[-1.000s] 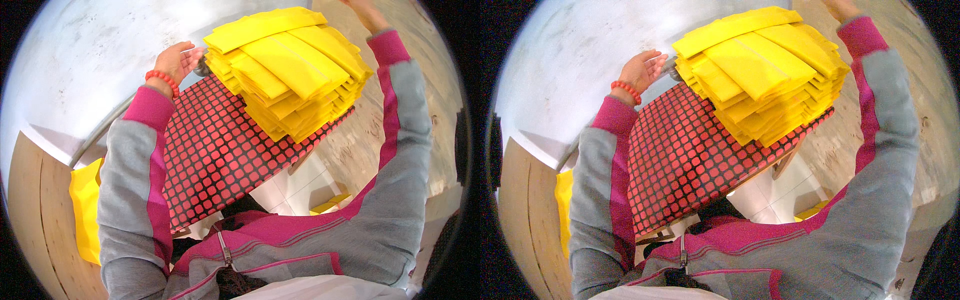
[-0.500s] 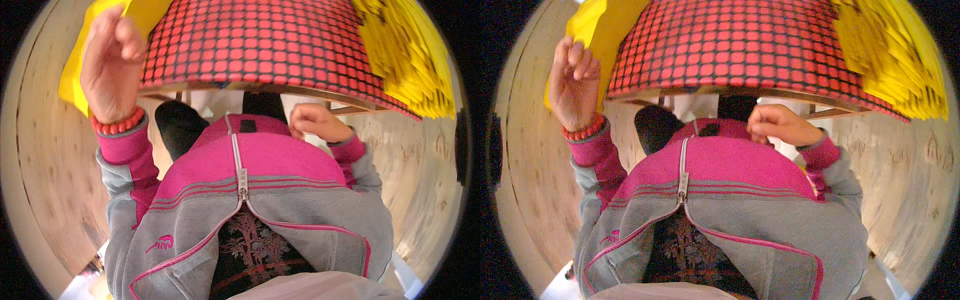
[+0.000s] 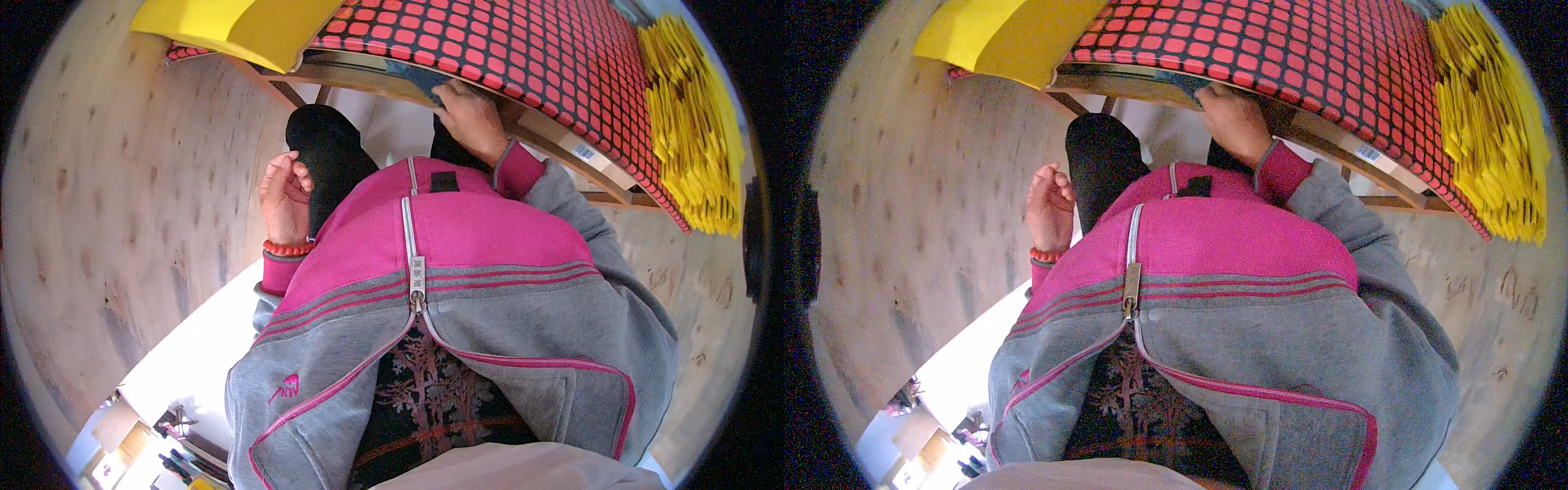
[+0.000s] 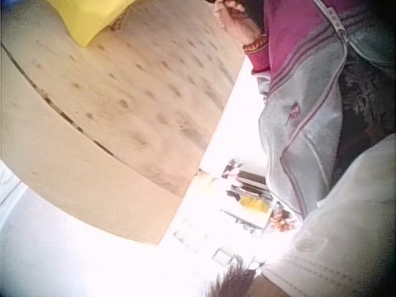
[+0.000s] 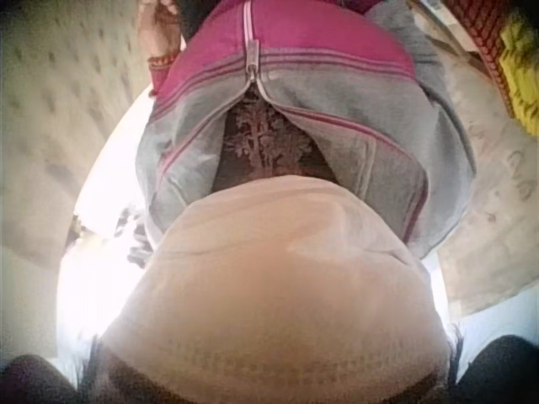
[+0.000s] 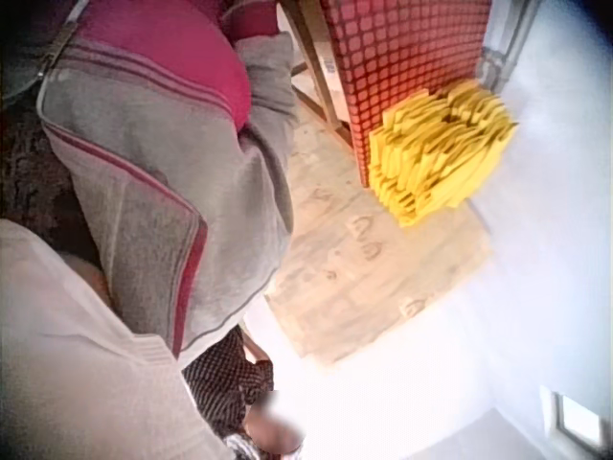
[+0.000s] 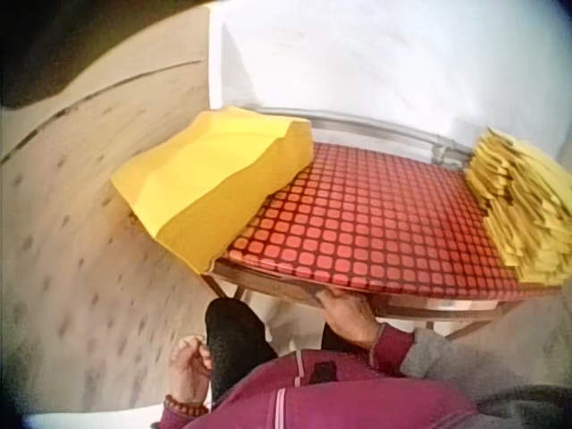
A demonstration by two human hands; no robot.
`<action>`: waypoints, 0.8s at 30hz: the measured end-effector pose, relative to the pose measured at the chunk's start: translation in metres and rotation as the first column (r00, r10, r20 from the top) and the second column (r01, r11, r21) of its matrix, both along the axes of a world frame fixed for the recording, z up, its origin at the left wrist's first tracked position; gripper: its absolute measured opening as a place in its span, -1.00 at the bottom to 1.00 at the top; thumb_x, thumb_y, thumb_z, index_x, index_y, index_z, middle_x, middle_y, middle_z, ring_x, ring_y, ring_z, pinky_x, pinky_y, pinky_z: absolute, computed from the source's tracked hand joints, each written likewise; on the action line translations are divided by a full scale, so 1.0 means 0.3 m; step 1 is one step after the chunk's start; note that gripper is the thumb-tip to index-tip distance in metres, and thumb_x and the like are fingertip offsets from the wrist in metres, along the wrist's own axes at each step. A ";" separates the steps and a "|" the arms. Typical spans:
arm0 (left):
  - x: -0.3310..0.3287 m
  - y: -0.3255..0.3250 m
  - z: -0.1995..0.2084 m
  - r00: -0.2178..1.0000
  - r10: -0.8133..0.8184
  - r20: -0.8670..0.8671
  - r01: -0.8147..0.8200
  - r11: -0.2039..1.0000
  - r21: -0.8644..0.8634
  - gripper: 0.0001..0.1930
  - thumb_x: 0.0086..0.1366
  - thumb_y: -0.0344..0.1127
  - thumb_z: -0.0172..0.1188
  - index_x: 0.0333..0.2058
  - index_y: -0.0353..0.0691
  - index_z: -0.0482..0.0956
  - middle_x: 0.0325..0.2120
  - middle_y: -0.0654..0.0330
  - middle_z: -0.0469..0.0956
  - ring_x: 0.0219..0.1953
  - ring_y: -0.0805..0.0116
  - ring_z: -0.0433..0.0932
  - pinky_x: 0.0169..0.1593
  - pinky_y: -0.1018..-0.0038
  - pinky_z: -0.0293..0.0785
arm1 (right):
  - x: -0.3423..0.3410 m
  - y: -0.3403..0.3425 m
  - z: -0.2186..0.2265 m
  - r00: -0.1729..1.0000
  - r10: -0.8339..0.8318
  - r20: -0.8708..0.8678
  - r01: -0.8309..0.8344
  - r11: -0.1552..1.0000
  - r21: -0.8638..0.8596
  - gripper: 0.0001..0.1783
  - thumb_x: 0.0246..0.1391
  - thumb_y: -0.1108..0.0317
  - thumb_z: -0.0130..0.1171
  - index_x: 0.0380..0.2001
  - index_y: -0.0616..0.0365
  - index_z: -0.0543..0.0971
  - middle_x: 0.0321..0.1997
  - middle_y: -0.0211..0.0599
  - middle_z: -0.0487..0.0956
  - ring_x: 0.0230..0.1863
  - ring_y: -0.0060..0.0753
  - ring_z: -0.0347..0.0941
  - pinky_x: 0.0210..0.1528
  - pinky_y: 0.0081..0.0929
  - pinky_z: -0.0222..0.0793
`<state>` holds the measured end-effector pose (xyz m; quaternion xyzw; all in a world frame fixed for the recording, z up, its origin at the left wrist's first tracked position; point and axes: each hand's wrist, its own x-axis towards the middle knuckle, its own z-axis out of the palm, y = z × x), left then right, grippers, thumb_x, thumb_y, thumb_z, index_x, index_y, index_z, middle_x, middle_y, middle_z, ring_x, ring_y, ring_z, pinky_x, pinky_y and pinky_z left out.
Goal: The person folds yellow paper sheets on a patterned table. They repeatedly fold each sheet in half, smooth the crease, and stack the folded sheets. The person also briefly handles a small yellow folded piece, adjusting its edges.
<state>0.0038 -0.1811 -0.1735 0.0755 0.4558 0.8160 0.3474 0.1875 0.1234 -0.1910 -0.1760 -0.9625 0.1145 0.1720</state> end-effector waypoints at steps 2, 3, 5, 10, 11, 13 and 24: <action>-0.016 -0.013 0.001 0.998 0.042 -0.055 -0.042 0.999 -0.005 -0.80 0.51 -0.26 0.09 -0.12 -0.26 0.59 -0.41 0.25 0.60 -0.41 0.50 0.50 -0.29 0.59 0.43 | -0.014 0.036 -0.030 0.997 0.032 -0.071 -0.024 0.993 0.114 -0.66 0.14 0.34 0.24 -0.02 0.19 0.54 0.01 -0.03 0.55 -0.05 0.08 0.56 -0.04 -0.09 0.49; -0.027 -0.019 0.001 0.998 0.041 -0.055 -0.042 0.999 -0.025 -0.80 0.51 -0.26 0.09 -0.12 -0.26 0.59 -0.41 0.25 0.59 -0.41 0.50 0.51 -0.28 0.59 0.43 | -0.014 0.050 -0.044 0.995 0.028 -0.096 -0.012 0.987 0.159 -0.64 0.14 0.34 0.24 0.00 0.19 0.54 0.00 -0.03 0.55 -0.03 0.09 0.55 -0.02 -0.09 0.48; -0.047 -0.024 0.001 0.997 0.042 -0.069 -0.045 0.998 -0.034 -0.79 0.51 -0.24 0.09 -0.13 -0.26 0.59 -0.42 0.25 0.59 -0.42 0.50 0.51 -0.28 0.59 0.44 | -0.006 0.070 -0.066 0.996 0.022 -0.086 -0.010 0.991 0.132 -0.71 0.17 0.34 0.20 -0.07 0.21 0.57 -0.05 0.02 0.57 -0.05 0.13 0.54 -0.03 -0.05 0.44; -0.048 -0.009 0.000 0.996 0.052 -0.071 -0.056 0.997 -0.060 -0.79 0.52 -0.24 0.08 -0.14 -0.26 0.59 -0.42 0.25 0.60 -0.43 0.52 0.53 -0.30 0.59 0.46 | -0.013 0.086 -0.064 0.998 -0.026 -0.065 0.036 0.988 0.149 -0.81 0.19 0.34 0.16 -0.24 0.26 0.58 -0.18 0.06 0.57 -0.11 0.14 0.53 -0.10 -0.03 0.41; -0.044 -0.003 0.004 0.996 0.047 -0.075 -0.050 0.998 -0.042 -0.79 0.52 -0.25 0.08 -0.14 -0.26 0.59 -0.42 0.26 0.60 -0.43 0.52 0.53 -0.31 0.59 0.47 | -0.021 0.087 -0.053 0.994 -0.022 -0.104 0.039 0.987 0.159 -0.82 0.19 0.35 0.17 -0.25 0.26 0.58 -0.19 0.06 0.57 -0.12 0.14 0.53 -0.10 -0.03 0.41; -0.044 0.007 0.018 0.995 0.033 -0.098 -0.036 0.999 -0.031 -0.80 0.52 -0.27 0.08 -0.14 -0.26 0.59 -0.43 0.26 0.61 -0.44 0.52 0.55 -0.31 0.59 0.49 | -0.037 0.083 -0.028 0.986 -0.027 -0.166 0.064 0.972 0.228 -0.83 0.17 0.36 0.17 -0.26 0.26 0.57 -0.21 0.05 0.56 -0.13 0.15 0.53 -0.10 -0.02 0.42; -0.244 -0.010 0.316 0.731 0.245 -0.637 -0.385 0.919 -0.089 -0.82 0.47 -0.30 0.13 -0.14 -0.30 0.59 -0.35 0.15 0.65 -0.35 0.42 0.61 -0.19 0.46 0.55 | -0.016 -0.100 0.349 0.911 0.404 0.079 -0.384 0.903 -0.191 -0.82 0.04 0.41 0.38 -0.35 0.18 0.56 -0.26 -0.17 0.62 -0.23 -0.06 0.59 -0.20 -0.22 0.49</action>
